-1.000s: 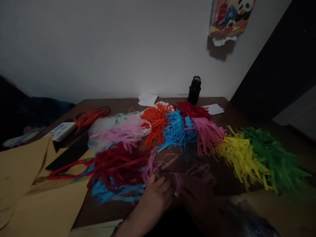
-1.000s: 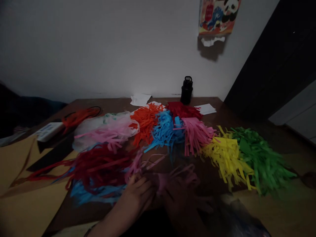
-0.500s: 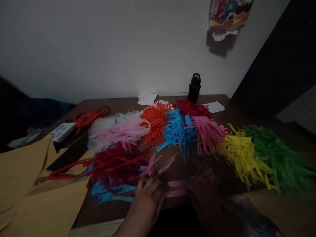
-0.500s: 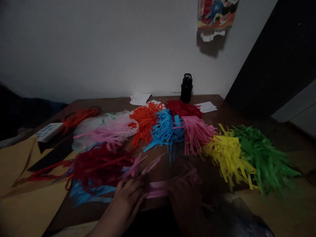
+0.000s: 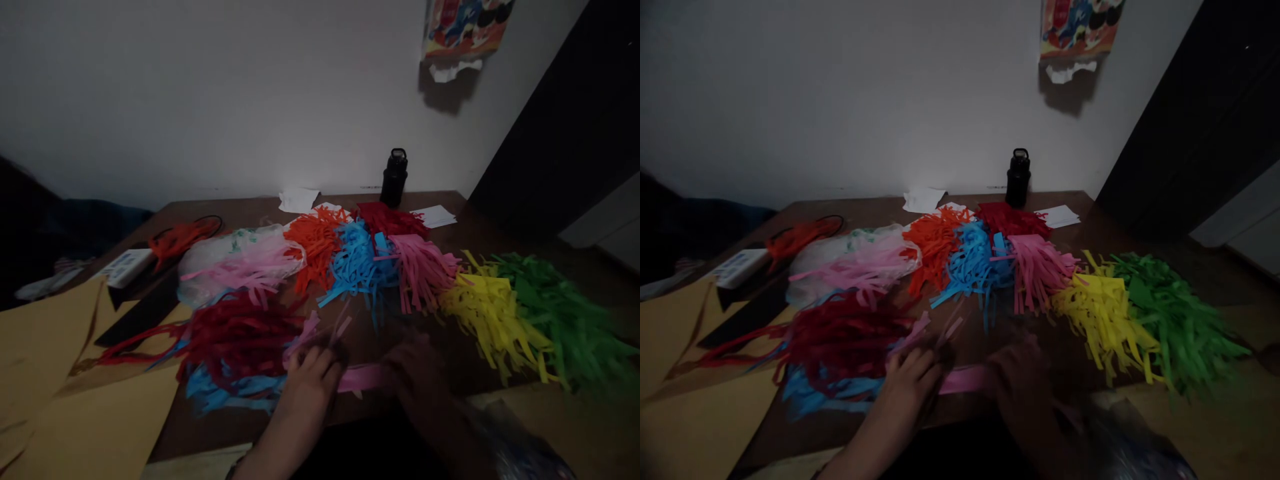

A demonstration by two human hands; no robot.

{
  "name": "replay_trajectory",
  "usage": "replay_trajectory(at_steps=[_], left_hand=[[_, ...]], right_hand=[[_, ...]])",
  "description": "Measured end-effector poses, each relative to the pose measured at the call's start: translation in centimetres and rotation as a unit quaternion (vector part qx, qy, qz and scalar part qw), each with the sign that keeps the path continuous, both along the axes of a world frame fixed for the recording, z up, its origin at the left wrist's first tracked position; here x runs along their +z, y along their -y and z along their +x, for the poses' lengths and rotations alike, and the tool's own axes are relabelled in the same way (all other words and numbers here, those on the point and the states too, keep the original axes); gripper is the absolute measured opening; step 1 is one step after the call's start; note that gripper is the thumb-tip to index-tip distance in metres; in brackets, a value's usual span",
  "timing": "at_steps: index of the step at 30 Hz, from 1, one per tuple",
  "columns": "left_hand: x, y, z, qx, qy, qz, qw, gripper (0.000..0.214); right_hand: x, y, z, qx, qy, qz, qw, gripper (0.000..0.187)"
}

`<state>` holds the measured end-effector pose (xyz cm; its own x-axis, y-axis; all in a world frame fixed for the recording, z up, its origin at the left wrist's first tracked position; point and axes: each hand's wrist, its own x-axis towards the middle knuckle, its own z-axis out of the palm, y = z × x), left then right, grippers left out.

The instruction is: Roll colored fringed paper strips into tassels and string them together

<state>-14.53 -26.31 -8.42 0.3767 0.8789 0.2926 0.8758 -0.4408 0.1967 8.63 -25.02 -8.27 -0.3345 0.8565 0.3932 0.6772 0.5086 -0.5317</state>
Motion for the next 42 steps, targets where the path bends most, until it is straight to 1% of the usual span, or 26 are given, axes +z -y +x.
replay_trajectory(at_steps=[3, 6, 7, 10, 11, 13, 15, 17, 19, 22, 25, 26, 28, 30, 33, 34, 37, 40, 42], left_hand=[[0.2, 0.3, -0.2, -0.029, 0.001, -0.011, 1.0, 0.026], [0.8, 0.5, -0.2, -0.041, 0.009, -0.017, 0.999, 0.027], [0.9, 0.5, -0.2, -0.044, 0.016, -0.017, 0.999, 0.025], [1.3, 0.7, -0.1, -0.048, 0.044, -0.009, 0.998, 0.018], [1.4, 0.8, -0.1, -0.049, 0.05, -0.012, 0.997, 0.016], [1.5, 1.0, -0.2, -0.05, 0.053, -0.02, 0.997, 0.015], [1.6, 1.1, -0.3, -0.056, 0.05, -0.023, 0.997, 0.021], [1.7, 1.1, -0.3, -0.062, 0.048, -0.022, 0.997, 0.025], [1.8, 1.1, -0.3, -0.066, 0.048, -0.021, 0.996, 0.025], [2.0, 1.0, -0.3, -0.067, 0.052, -0.025, 0.996, 0.022], [2.1, 1.0, -0.3, -0.068, 0.056, -0.031, 0.996, 0.022], [2.2, 1.0, -0.3, -0.068, 0.056, -0.034, 0.996, 0.023], [2.3, 1.1, -0.3, -0.071, 0.056, -0.035, 0.995, 0.022], [2.3, 1.1, -0.2, -0.079, 0.057, -0.031, 0.995, 0.021], [2.1, 1.1, 0.0, -0.085, 0.065, -0.011, 0.994, 0.018], [2.0, 1.1, 0.1, -0.084, 0.073, -0.003, 0.994, 0.018], [1.7, 1.1, 0.2, -0.091, 0.097, 0.014, 0.991, 0.018], [2.0, 1.2, 0.1, -0.103, 0.097, 0.011, 0.99, 0.017], [2.3, 1.4, 0.0, -0.104, 0.089, 0.016, 0.99, 0.017]], right_hand=[[0.5, 0.6, 1.9, 0.055, -0.008, 0.0, 0.998, 0.019], [0.7, 1.0, 2.9, 0.086, 0.032, 0.004, 0.996, 0.033], [0.7, 1.1, 3.0, 0.09, 0.041, 0.009, 0.995, 0.033], [0.7, 0.9, 2.6, 0.089, 0.034, 0.03, 0.995, 0.013], [0.7, 0.8, 2.3, 0.089, 0.029, 0.032, 0.995, 0.012], [0.9, 0.5, 1.9, 0.094, 0.023, 0.033, 0.995, 0.015], [1.2, 0.2, 1.6, 0.101, 0.02, 0.037, 0.994, 0.016], [1.4, -0.1, 1.5, 0.105, 0.017, 0.038, 0.994, 0.016], [1.3, -0.5, 1.3, 0.104, 0.021, 0.035, 0.994, 0.015], [0.9, -0.9, 1.1, 0.084, 0.025, 0.035, 0.996, 0.014], [0.5, -1.1, 0.8, 0.057, 0.029, 0.062, 0.996, 0.016], [0.4, -1.1, 0.6, 0.063, 0.035, 0.074, 0.995, 0.017], [0.5, -1.0, 0.5, 0.094, 0.048, 0.092, 0.99, 0.019], [0.9, -0.8, 0.4, 0.122, 0.062, 0.085, 0.987, 0.02], [1.3, -0.4, 0.3, 0.126, 0.088, 0.057, 0.986, 0.008], [1.3, -0.3, 0.2, 0.125, 0.096, 0.055, 0.986, 0.009], [1.1, -0.1, 0.1, 0.119, 0.106, 0.081, 0.984, 0.007], [0.9, 0.1, 0.0, 0.125, 0.123, 0.108, 0.979, 0.018], [0.8, 0.4, 0.1, 0.129, 0.126, 0.122, 0.976, 0.021]])
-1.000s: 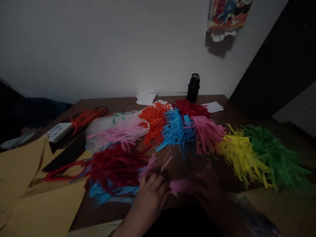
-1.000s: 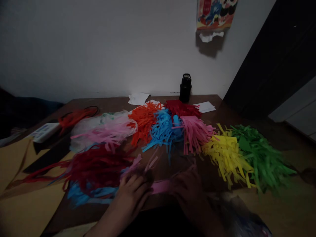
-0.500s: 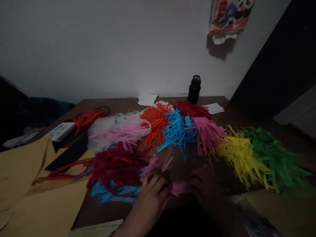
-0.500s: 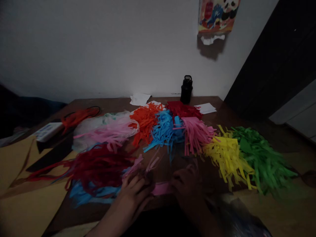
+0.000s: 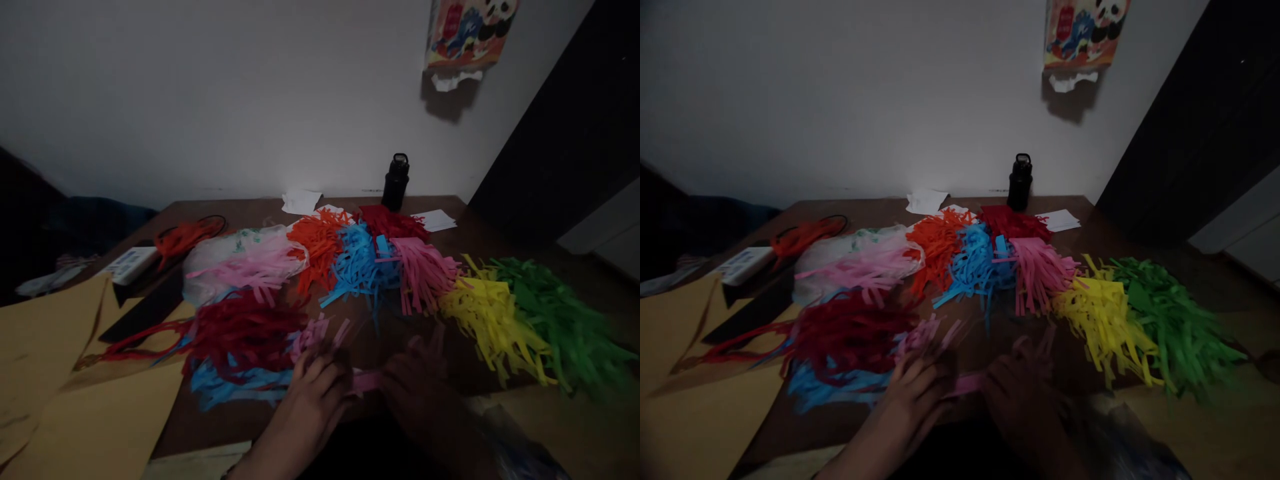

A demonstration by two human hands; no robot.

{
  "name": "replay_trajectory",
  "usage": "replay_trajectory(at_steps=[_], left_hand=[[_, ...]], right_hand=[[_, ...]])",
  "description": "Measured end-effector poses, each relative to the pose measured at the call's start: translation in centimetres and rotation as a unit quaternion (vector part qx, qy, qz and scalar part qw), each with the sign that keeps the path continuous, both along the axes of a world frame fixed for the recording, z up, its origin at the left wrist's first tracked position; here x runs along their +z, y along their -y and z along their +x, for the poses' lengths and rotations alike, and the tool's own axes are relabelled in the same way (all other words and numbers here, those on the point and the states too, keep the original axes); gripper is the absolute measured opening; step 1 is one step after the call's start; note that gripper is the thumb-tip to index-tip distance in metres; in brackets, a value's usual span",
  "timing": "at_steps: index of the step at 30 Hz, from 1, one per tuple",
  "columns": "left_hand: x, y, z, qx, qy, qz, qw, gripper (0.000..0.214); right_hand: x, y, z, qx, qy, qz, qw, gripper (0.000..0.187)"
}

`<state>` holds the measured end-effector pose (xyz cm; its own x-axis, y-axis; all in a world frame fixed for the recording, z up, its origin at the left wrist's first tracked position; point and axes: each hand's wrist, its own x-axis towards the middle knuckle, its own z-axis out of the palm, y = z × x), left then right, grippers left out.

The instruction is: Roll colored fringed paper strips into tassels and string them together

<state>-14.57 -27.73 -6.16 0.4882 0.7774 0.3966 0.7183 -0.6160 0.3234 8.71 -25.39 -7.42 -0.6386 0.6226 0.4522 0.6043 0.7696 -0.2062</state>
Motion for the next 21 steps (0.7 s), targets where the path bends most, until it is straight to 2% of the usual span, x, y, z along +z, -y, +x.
replay_trajectory(at_steps=[3, 6, 9, 12, 16, 21], left_hand=[[0.3, 0.3, -0.1, 0.002, 0.005, 0.004, 1.0, 0.016], [0.2, 0.6, -0.3, 0.008, 0.036, -0.024, 0.999, 0.016], [-0.2, 0.8, -0.5, 0.045, 0.059, -0.053, 0.996, 0.015], [-0.6, 1.0, -0.6, 0.079, 0.061, -0.072, 0.992, 0.018], [-0.6, 0.9, -0.3, 0.103, 0.04, -0.081, 0.991, 0.023], [-0.7, 0.2, 0.6, 0.162, -0.009, -0.085, 0.983, 0.016]], right_hand=[[0.1, 0.5, 0.2, -0.003, 0.0, -0.008, 1.0, 0.024], [0.1, 0.8, 0.2, -0.011, -0.012, -0.017, 1.0, 0.023], [-0.4, 0.7, 0.3, -0.012, -0.05, 0.001, 0.999, 0.024], [-1.0, 0.4, 0.4, -0.016, -0.079, -0.013, 0.997, 0.024], [-1.4, 0.1, 0.2, -0.067, -0.091, -0.048, 0.992, 0.024], [-0.6, 0.0, -0.9, -0.144, -0.103, -0.055, 0.983, 0.018]])
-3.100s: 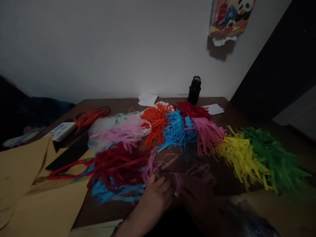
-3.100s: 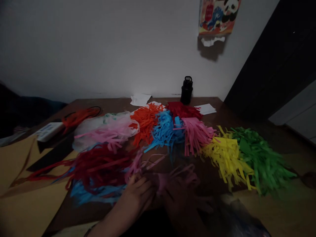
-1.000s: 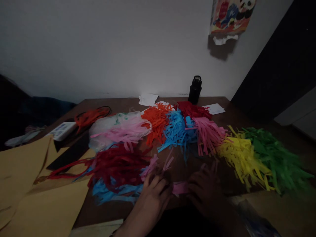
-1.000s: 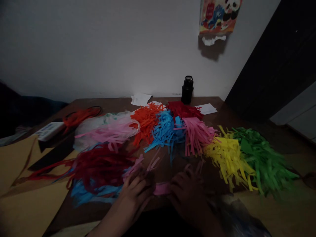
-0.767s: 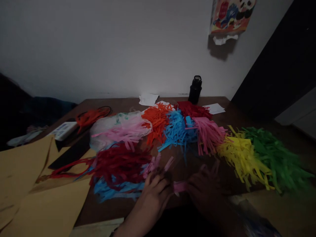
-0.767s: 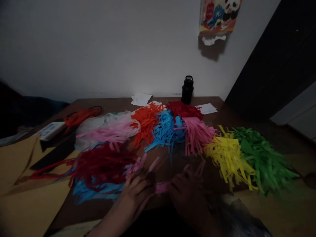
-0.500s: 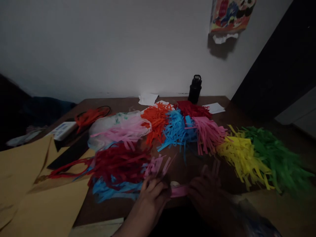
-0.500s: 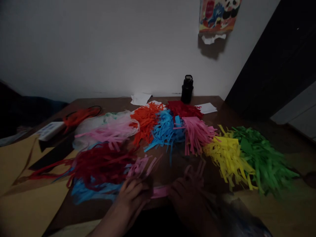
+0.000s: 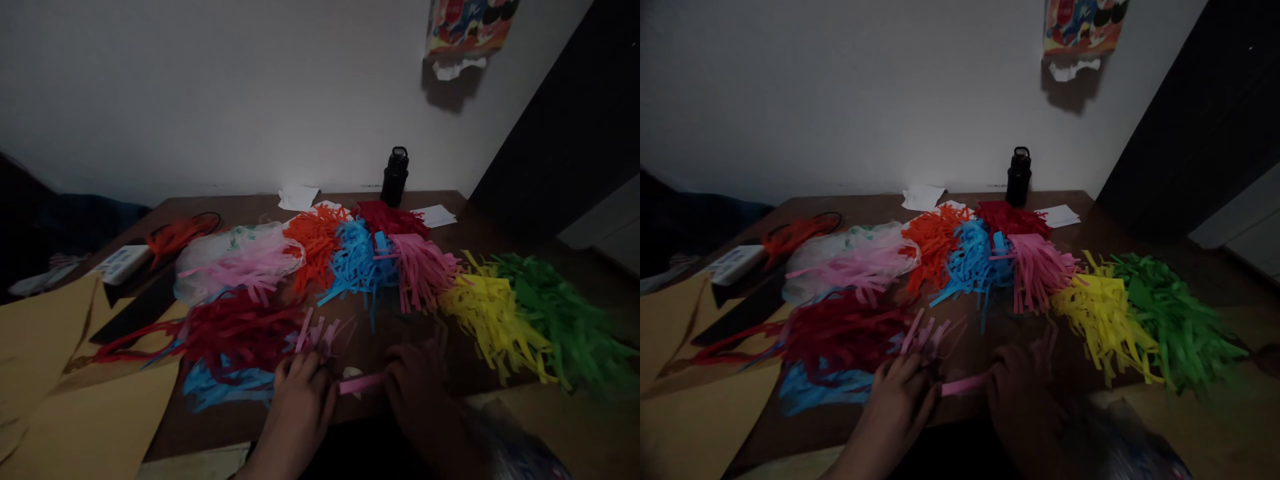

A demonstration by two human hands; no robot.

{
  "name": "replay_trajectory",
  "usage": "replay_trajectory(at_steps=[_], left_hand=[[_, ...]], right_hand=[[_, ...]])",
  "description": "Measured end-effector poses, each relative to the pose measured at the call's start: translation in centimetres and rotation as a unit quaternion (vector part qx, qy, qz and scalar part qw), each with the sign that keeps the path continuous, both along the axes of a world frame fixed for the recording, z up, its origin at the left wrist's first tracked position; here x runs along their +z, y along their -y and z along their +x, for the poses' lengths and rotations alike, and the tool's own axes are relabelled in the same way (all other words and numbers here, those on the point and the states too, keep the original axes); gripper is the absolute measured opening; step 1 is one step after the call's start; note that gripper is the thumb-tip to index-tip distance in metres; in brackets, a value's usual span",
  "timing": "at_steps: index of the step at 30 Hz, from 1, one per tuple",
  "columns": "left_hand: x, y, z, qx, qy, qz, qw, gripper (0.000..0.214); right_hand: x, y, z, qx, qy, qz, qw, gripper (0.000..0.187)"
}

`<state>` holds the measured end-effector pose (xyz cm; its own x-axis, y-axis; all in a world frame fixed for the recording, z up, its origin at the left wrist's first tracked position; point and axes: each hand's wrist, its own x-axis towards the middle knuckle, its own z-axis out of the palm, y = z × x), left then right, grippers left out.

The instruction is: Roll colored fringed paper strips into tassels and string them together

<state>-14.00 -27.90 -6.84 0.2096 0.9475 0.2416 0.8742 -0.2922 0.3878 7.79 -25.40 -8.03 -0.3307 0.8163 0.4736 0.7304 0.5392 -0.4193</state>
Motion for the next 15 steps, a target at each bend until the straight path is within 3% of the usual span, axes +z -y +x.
replay_trajectory(at_steps=[4, 6, 10, 12, 15], left_hand=[[-0.5, -0.6, 0.0, 0.001, -0.025, 0.017, 1.0, 0.012], [-0.7, -0.7, -0.3, -0.039, -0.024, 0.041, 0.998, 0.017], [-0.3, -0.4, -0.6, -0.136, 0.009, 0.05, 0.989, 0.028], [0.2, -0.1, -0.5, -0.147, 0.017, 0.028, 0.989, 0.027], [1.0, 0.3, -0.5, -0.155, 0.014, 0.001, 0.988, 0.019]], right_hand=[[0.2, -0.2, -0.6, -0.037, 0.0, 0.021, 0.999, 0.016], [-0.2, -0.3, -0.6, -0.037, -0.001, 0.016, 0.999, 0.017], [-1.0, 0.2, -0.5, 0.036, 0.005, 0.02, 0.999, 0.021], [-1.1, 0.5, -0.6, 0.086, 0.009, 0.001, 0.996, 0.015], [-0.8, 0.9, -0.8, 0.107, 0.012, -0.018, 0.994, 0.005]])
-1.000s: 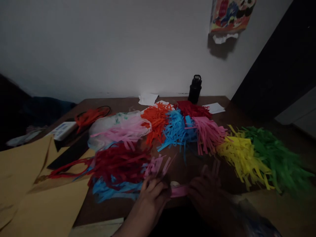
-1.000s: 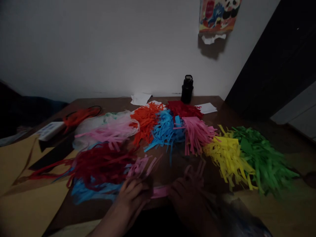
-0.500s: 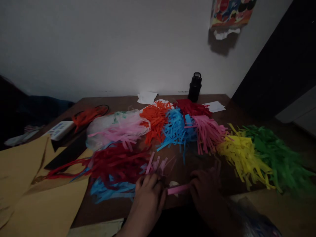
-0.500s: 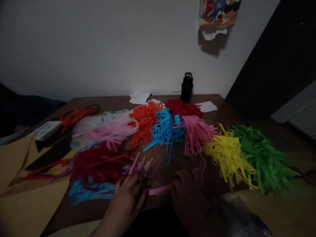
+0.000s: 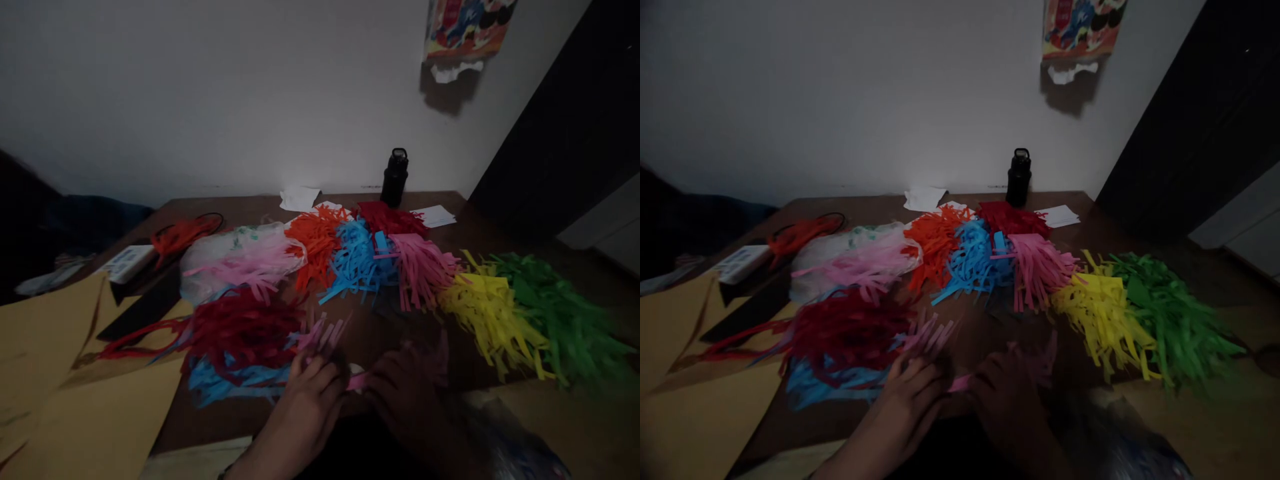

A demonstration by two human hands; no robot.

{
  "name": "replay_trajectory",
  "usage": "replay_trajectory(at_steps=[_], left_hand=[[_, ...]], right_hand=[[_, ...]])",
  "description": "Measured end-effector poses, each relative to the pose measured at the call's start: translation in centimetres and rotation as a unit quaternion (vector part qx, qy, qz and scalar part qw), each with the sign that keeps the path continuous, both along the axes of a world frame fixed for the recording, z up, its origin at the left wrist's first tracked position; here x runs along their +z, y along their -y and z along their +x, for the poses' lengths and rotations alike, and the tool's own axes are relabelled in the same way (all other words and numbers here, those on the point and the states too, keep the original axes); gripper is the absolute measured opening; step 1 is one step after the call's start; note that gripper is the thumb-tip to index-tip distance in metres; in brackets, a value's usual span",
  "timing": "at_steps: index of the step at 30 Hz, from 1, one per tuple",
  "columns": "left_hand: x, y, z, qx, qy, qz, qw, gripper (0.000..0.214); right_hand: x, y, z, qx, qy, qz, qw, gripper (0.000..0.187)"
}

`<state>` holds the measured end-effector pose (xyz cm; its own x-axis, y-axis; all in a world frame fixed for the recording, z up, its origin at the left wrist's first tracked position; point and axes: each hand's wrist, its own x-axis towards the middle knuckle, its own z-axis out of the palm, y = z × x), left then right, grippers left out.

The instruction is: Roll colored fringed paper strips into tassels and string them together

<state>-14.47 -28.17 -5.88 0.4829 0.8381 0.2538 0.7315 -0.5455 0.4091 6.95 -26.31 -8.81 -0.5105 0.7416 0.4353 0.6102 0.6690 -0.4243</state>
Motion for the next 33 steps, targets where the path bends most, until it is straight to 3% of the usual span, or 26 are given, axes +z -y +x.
replay_trajectory(at_steps=[3, 8, 13, 23, 27, 33], left_hand=[[0.3, 0.3, -0.1, -0.014, 0.006, -0.019, 1.0, 0.013], [0.0, 0.5, -0.2, -0.007, 0.037, -0.082, 0.996, 0.026], [0.1, 0.5, -0.1, -0.001, 0.055, -0.11, 0.992, 0.014], [-0.5, 1.2, 0.3, 0.009, 0.074, -0.011, 0.997, 0.017], [-0.8, 1.1, 0.5, 0.011, 0.082, 0.036, 0.996, 0.016], [-1.5, 0.6, 1.0, 0.025, 0.042, 0.119, 0.992, 0.021]], right_hand=[[0.2, 0.1, -0.1, 0.006, 0.004, 0.015, 1.0, 0.004], [-0.3, 0.1, 0.0, 0.011, 0.015, 0.045, 0.999, 0.009], [-1.2, 0.2, -0.2, 0.017, 0.025, 0.06, 0.998, 0.014], [-1.3, 0.4, -0.5, 0.021, 0.018, 0.071, 0.997, 0.033], [-0.8, 0.6, -0.6, 0.028, 0.02, 0.079, 0.996, 0.026], [0.1, 0.7, -0.5, 0.025, 0.03, 0.109, 0.993, 0.038]])
